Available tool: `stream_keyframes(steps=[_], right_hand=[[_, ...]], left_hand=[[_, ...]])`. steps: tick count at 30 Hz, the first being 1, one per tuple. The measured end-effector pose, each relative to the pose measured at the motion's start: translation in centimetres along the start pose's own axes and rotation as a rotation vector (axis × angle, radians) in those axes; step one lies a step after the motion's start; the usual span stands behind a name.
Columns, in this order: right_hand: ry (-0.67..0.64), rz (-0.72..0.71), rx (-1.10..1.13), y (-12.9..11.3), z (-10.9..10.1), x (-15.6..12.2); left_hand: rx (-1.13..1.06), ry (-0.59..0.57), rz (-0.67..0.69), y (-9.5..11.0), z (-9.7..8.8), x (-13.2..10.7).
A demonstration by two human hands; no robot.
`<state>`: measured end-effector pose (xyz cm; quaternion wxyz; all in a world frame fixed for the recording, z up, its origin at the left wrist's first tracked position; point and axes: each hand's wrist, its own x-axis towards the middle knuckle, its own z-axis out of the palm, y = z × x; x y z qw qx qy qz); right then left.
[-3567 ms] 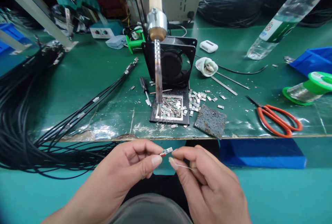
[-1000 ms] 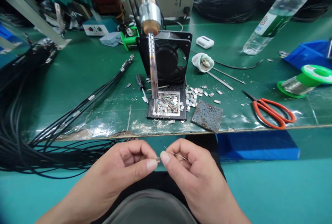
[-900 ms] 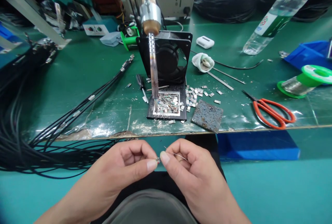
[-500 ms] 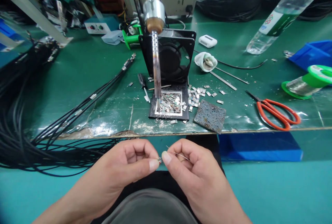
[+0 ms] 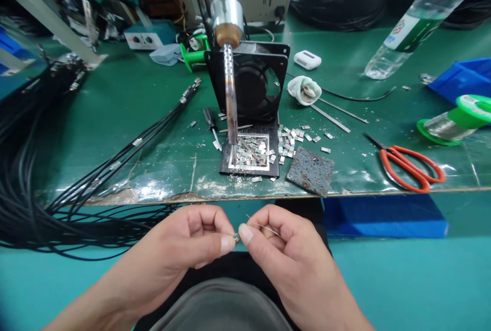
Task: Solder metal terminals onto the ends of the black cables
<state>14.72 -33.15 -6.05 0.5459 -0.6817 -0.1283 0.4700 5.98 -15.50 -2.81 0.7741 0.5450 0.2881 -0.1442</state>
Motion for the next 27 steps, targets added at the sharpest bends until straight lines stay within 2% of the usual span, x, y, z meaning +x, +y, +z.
stream_keyframes(steps=[19, 21, 25, 27], right_hand=[[-0.003, 0.028, -0.009, -0.18, -0.18, -0.02], [0.008, 0.024, -0.005, -0.14, -0.21, -0.01], [0.048, 0.000, -0.017, -0.12, -0.47, -0.10], [0.053, 0.007, -0.029, -0.11, -0.63, -0.15]], left_hand=[[-0.017, -0.029, -0.060, 0.15, -0.18, 0.33], [-0.027, -0.036, -0.042, 0.02, -0.30, 0.23], [-0.016, -0.086, 0.079, -0.40, -0.41, 0.04], [0.016, -0.057, 0.141, -0.59, -0.25, -0.06]])
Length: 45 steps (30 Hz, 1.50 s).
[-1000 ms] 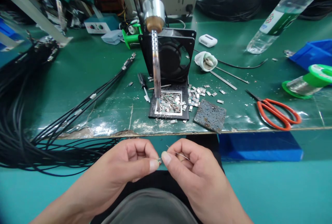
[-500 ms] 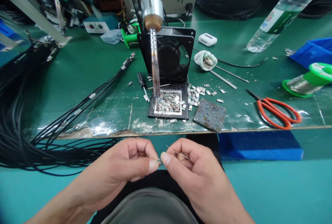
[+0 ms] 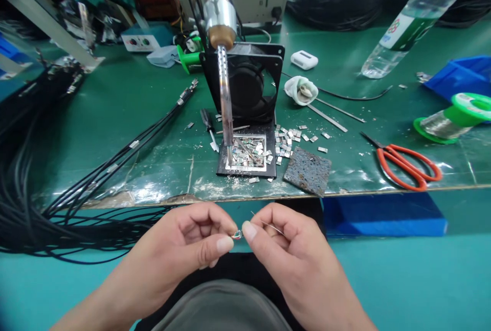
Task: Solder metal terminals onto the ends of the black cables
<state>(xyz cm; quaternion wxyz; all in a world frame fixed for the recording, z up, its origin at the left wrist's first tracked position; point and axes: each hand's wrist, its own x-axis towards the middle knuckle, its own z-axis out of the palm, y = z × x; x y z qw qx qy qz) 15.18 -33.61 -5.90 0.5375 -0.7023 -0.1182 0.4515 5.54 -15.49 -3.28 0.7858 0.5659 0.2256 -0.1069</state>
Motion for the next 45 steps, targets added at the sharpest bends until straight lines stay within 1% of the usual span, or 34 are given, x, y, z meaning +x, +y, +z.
stream_keyframes(steps=[3, 8, 10, 16, 21, 25, 30, 35, 41, 43, 45], right_hand=[[-0.022, 0.002, 0.005, 0.2, -0.1, 0.0], [-0.062, 0.016, 0.052, 0.5, -0.1, 0.1], [-0.072, 0.031, 0.067, 0.4, 0.0, 0.1], [-0.064, 0.047, 0.075, 0.2, 0.2, 0.3], [-0.056, 0.044, 0.078, 0.5, 0.2, 0.5], [-0.054, 0.037, 0.070, 0.5, 0.2, 0.4], [-0.069, 0.020, 0.061, 0.4, 0.1, 0.4], [-0.068, 0.018, 0.064, 0.4, 0.2, 0.4], [-0.057, 0.010, 0.051, 0.3, 0.2, 0.3], [-0.063, 0.003, 0.054, 0.3, 0.2, 0.4], [-0.061, 0.005, 0.063, 0.3, 0.3, 0.5]], left_hand=[[0.086, 0.050, 0.083, -0.3, 0.4, -0.3], [0.397, 0.101, 0.307, -1.0, 0.4, -0.7], [0.431, 0.118, 0.362, -1.2, 0.3, -0.8], [0.523, 0.163, 0.473, -1.7, 0.4, -0.7], [0.558, 0.199, 0.619, -2.0, 0.5, -0.3], [0.563, 0.192, 0.636, -1.9, 0.5, -0.3], [0.604, 0.188, 0.688, -1.8, 0.5, -0.2], [0.612, 0.222, 0.706, -2.1, 0.6, -0.1], [0.683, 0.288, 0.824, -2.4, 0.7, -0.2], [0.688, 0.299, 0.812, -2.5, 0.8, -0.2], [0.669, 0.298, 0.754, -2.7, 0.8, -0.1]])
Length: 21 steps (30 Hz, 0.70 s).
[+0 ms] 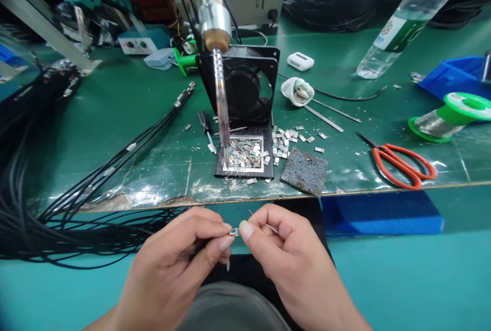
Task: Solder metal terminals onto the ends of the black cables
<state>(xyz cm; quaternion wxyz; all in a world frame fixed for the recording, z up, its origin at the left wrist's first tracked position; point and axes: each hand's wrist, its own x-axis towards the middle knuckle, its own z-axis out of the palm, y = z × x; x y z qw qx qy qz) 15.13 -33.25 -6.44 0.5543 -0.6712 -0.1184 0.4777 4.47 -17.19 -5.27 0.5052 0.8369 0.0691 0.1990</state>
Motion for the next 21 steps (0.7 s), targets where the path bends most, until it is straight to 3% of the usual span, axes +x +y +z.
stream_keyframes(steps=[4, 6, 8, 11, 14, 21], right_hand=[[0.033, -0.005, -0.002, 0.2, 0.1, 0.2], [0.092, -0.073, -0.064, 0.3, 0.1, 0.1], [0.201, -0.251, -0.229, 0.1, -0.1, -0.1], [0.353, -0.699, -0.595, -0.6, -0.6, -0.6], [0.353, -0.988, -0.839, -1.2, -1.1, -0.9], [0.349, -1.060, -0.995, -1.4, -1.1, -0.6]], left_hand=[[-0.020, -0.034, -0.140, 0.0, 0.1, -0.2], [0.003, -0.042, -0.151, 0.1, 0.0, -0.2], [0.036, -0.037, -0.130, 0.2, -0.1, -0.1], [0.080, -0.024, -0.085, 0.3, -0.3, -0.1], [0.082, -0.031, -0.051, 0.3, -0.3, -0.2], [0.051, -0.036, -0.019, 0.4, -0.2, -0.4]])
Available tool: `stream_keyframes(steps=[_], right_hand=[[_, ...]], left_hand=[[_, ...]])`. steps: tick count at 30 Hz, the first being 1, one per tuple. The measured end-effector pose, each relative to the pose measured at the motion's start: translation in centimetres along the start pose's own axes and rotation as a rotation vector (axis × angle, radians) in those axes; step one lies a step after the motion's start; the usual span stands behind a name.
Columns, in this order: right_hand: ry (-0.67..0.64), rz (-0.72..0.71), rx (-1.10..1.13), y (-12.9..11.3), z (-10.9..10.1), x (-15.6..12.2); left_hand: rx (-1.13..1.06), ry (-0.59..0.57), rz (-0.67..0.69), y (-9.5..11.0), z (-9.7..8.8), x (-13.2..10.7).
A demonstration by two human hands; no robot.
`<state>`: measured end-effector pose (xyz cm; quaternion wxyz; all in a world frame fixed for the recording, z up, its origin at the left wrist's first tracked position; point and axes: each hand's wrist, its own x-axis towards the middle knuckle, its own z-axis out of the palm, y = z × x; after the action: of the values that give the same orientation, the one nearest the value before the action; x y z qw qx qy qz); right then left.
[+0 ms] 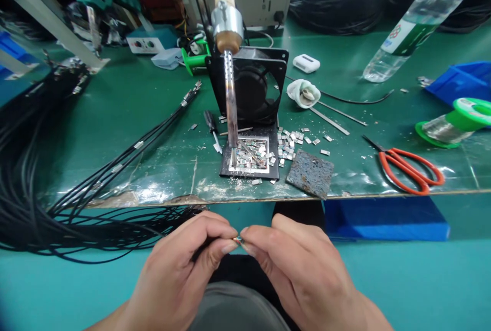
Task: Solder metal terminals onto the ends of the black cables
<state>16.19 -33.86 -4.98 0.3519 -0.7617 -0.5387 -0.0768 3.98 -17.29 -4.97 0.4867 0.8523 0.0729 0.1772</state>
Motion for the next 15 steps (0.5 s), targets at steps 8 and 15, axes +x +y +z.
stream_keyframes(steps=[8, 15], right_hand=[[-0.069, -0.016, 0.080, 0.3, 0.4, -0.1], [-0.071, -0.034, 0.003, 0.1, 1.5, -0.5]], left_hand=[[-0.030, -0.002, 0.026, -0.2, 0.1, 0.0], [0.038, 0.026, 0.055, -0.5, 0.7, -0.6]])
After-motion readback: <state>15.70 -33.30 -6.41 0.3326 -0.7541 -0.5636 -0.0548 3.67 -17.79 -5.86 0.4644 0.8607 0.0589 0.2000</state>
